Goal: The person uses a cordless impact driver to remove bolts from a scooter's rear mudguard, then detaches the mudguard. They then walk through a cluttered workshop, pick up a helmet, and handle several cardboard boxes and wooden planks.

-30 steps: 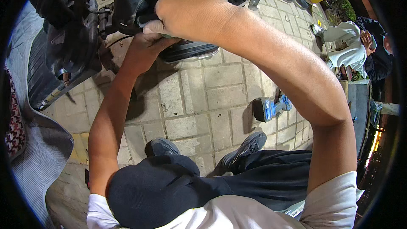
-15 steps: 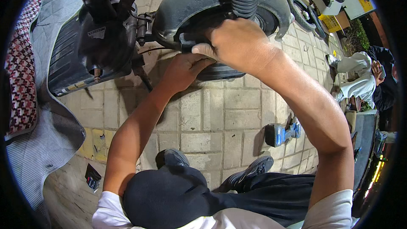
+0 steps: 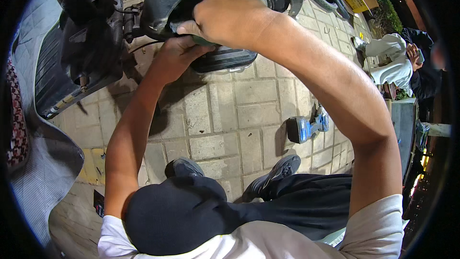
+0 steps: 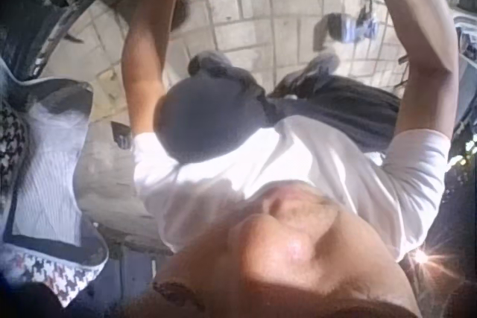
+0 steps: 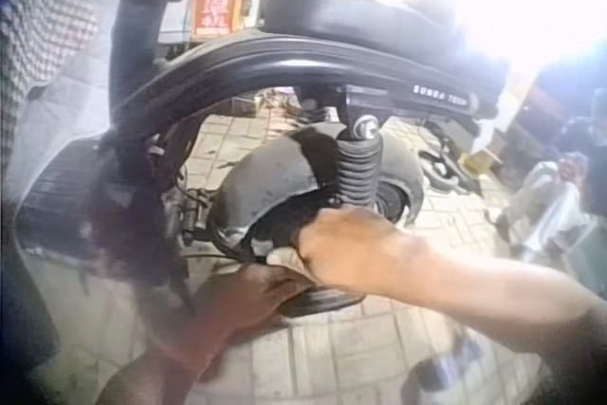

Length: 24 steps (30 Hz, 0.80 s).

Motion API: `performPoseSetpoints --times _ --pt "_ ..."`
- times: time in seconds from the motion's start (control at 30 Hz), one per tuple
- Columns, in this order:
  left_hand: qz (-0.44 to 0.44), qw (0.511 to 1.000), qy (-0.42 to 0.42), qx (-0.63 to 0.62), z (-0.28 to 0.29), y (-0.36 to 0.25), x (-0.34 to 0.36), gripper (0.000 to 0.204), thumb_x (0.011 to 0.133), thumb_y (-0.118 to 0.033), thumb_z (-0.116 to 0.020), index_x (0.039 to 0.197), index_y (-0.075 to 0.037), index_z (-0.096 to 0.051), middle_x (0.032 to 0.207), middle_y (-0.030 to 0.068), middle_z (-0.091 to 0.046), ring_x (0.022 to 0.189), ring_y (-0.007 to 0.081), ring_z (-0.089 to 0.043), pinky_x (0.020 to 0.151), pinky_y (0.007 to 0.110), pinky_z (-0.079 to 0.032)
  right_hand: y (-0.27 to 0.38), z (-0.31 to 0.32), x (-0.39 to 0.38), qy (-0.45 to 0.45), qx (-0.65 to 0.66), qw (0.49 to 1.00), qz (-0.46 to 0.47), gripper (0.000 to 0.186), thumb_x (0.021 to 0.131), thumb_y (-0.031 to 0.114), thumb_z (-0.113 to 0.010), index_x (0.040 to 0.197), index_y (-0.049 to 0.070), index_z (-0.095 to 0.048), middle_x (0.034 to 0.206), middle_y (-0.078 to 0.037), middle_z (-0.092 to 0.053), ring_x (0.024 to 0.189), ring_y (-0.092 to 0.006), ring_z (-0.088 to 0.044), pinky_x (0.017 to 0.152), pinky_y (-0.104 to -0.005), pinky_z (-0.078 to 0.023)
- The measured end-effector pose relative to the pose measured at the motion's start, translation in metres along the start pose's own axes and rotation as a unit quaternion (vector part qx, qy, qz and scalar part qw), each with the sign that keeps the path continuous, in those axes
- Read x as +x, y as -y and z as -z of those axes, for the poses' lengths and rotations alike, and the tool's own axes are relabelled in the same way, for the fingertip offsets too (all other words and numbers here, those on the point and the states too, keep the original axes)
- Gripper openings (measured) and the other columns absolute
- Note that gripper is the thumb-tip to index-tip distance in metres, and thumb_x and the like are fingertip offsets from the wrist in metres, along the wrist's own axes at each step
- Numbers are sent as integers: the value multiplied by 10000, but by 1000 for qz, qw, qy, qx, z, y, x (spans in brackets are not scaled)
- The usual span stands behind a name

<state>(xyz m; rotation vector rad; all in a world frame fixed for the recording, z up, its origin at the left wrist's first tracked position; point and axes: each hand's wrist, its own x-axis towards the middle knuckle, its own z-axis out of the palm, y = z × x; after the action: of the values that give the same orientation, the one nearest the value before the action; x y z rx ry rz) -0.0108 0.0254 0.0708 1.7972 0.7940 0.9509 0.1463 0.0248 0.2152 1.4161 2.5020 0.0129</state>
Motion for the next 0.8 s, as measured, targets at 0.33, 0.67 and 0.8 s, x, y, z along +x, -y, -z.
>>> performPoseSetpoints --times 0.33,0.67,0.8 --pt "9 1000 17 6 -1 3 -2 208 895 -224 -650 995 -48 -694 737 140 -652 615 184 -559 620 336 -464 2 3 -10 -237 58 949 201 376 919 371 -565 939 18 -696 841 -206 -679 854 -372 -664 811 -436 -528" --pt "89 991 -93 19 -5 -5 -27 279 891 -265 -656 952 7 -659 828 129 -659 707 227 -611 680 325 -484 -4 -15 -20 -100 131 976 145 408 808 177 -711 1192 76 -616 1092 -177 -637 1014 -356 -625 885 -412 -514" --pt "211 856 -305 -361 -37 5 -46 292 889 -135 -676 1153 -36 -599 1025 33 -634 870 138 -581 759 289 -488 -11 -19 -24 -89 134 980 119 419 801 146 -704 1210 114 -617 1113 -146 -634 1034 -326 -626 916 -396 -501"
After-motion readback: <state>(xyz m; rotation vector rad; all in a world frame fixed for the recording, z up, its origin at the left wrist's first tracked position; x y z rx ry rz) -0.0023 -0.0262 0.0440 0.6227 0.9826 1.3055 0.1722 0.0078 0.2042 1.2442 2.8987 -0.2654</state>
